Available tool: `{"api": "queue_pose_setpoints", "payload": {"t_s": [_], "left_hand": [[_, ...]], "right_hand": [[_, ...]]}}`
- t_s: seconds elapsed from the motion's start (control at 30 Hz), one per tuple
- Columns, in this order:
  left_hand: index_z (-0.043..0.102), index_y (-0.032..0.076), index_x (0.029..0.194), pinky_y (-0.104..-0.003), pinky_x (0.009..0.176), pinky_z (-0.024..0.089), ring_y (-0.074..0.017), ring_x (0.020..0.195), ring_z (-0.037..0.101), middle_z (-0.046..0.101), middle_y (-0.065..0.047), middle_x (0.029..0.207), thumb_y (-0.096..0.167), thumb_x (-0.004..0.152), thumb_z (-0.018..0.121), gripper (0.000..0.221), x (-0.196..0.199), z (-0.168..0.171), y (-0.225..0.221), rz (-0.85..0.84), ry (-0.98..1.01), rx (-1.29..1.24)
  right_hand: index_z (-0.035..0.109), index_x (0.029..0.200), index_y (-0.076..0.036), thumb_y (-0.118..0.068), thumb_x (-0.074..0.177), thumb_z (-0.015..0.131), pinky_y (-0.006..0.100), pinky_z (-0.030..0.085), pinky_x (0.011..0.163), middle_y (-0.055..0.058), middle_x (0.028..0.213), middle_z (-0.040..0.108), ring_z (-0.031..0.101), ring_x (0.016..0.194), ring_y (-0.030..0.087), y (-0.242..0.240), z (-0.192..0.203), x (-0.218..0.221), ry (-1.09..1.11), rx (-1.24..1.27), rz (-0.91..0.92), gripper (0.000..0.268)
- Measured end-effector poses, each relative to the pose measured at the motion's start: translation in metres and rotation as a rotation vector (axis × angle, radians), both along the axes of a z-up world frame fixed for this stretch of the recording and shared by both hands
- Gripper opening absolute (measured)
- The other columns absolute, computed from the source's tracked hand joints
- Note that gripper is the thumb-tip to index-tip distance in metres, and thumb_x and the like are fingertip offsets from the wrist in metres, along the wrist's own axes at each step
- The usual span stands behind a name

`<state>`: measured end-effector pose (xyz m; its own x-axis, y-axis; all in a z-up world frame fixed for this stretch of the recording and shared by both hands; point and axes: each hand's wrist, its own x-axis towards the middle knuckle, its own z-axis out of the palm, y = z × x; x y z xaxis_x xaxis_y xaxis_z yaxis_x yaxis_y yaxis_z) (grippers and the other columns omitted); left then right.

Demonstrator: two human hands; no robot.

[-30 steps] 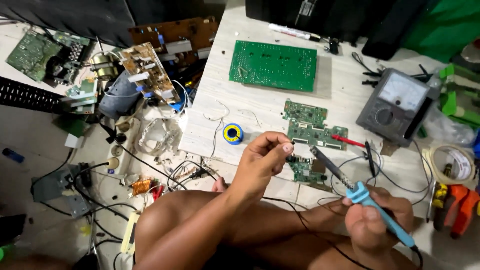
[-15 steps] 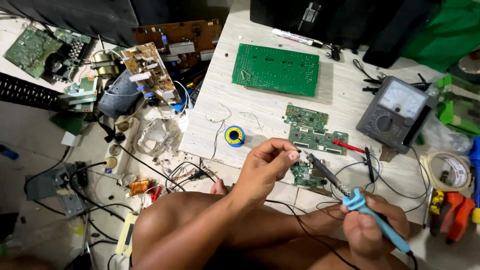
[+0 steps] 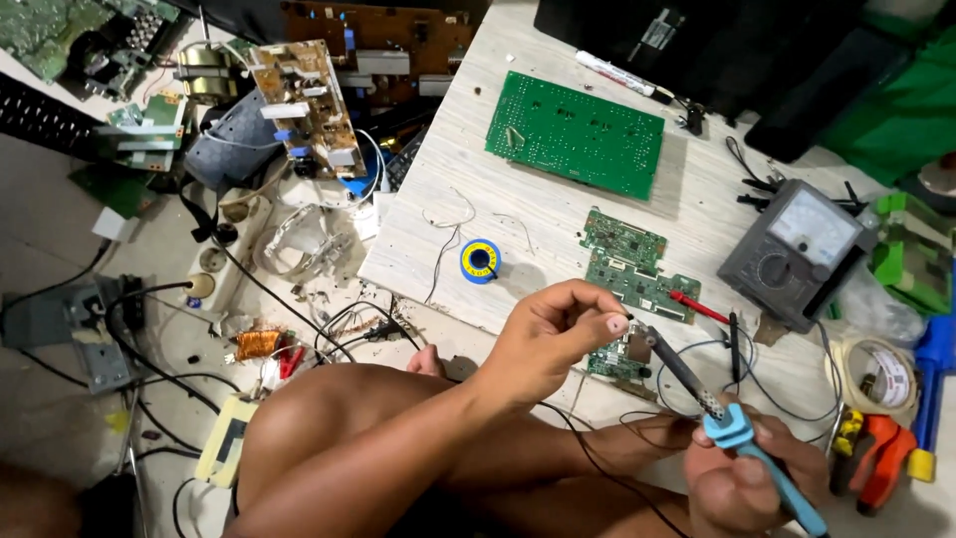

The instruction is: Soldering components onto a printed circuit board using a soldering iron on a cluttered workspace.

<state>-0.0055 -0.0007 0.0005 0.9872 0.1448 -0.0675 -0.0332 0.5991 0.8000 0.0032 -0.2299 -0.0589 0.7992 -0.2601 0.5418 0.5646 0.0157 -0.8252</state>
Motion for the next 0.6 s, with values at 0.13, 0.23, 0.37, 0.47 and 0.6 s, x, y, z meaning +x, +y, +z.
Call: {"api": "queue_pose_setpoints", "payload": {"t_s": [0.13,0.23,0.37,0.47,0.6], "left_hand": [[0.071,0.012,0.096,-0.022,0.065,0.029,-0.0047,0.069,0.038,0.053,0.006,0.075,0.017,0.095,0.073,0.006,-0.001,-0.001,0.000,-0.008,-0.006,-0.037],[0.070,0.012,0.096,-0.021,0.062,0.029,-0.0035,0.068,0.040,0.058,0.006,0.077,0.018,0.096,0.073,0.007,-0.001,0.000,0.003,-0.041,-0.032,-0.020],[0.069,0.013,0.094,-0.022,0.059,0.027,-0.0048,0.064,0.037,0.053,0.006,0.073,0.018,0.096,0.072,0.006,-0.003,0.006,-0.001,-0.062,0.036,0.020],[0.067,0.011,0.095,-0.023,0.055,0.028,-0.0061,0.061,0.036,0.052,0.004,0.072,0.012,0.096,0.069,0.003,0.002,-0.002,-0.007,-0.048,0.031,0.032],[0.062,0.004,0.095,-0.026,0.050,0.028,-0.0111,0.054,0.038,0.048,-0.005,0.068,0.002,0.092,0.066,0.005,0.013,-0.026,-0.018,0.075,-0.012,-0.011]], "right_hand": [[0.041,0.107,0.012,-0.030,0.117,0.041,0.038,0.053,0.063,0.021,0.075,0.046,0.055,0.058,0.030,0.003,0.013,0.004,-0.243,-0.414,-0.235,0.043],[0.037,0.116,0.008,0.002,0.108,0.061,0.038,0.056,0.083,0.017,0.072,0.056,0.058,0.068,0.025,-0.006,0.022,0.014,-0.220,-0.513,-0.151,0.026],[0.041,0.131,0.007,-0.016,0.098,0.065,0.041,0.055,0.068,0.034,0.093,0.048,0.058,0.069,0.036,-0.032,-0.004,0.009,-0.433,-0.572,-0.299,0.046],[0.049,0.121,0.005,-0.021,0.092,0.053,0.035,0.056,0.088,0.035,0.109,0.059,0.066,0.087,0.031,-0.014,0.042,-0.019,0.179,-0.067,0.089,0.039],[0.056,0.112,0.008,-0.007,0.093,0.049,0.029,0.059,0.083,0.028,0.122,0.068,0.072,0.087,0.026,-0.008,0.111,-0.012,0.432,-0.112,0.196,0.025]]}}
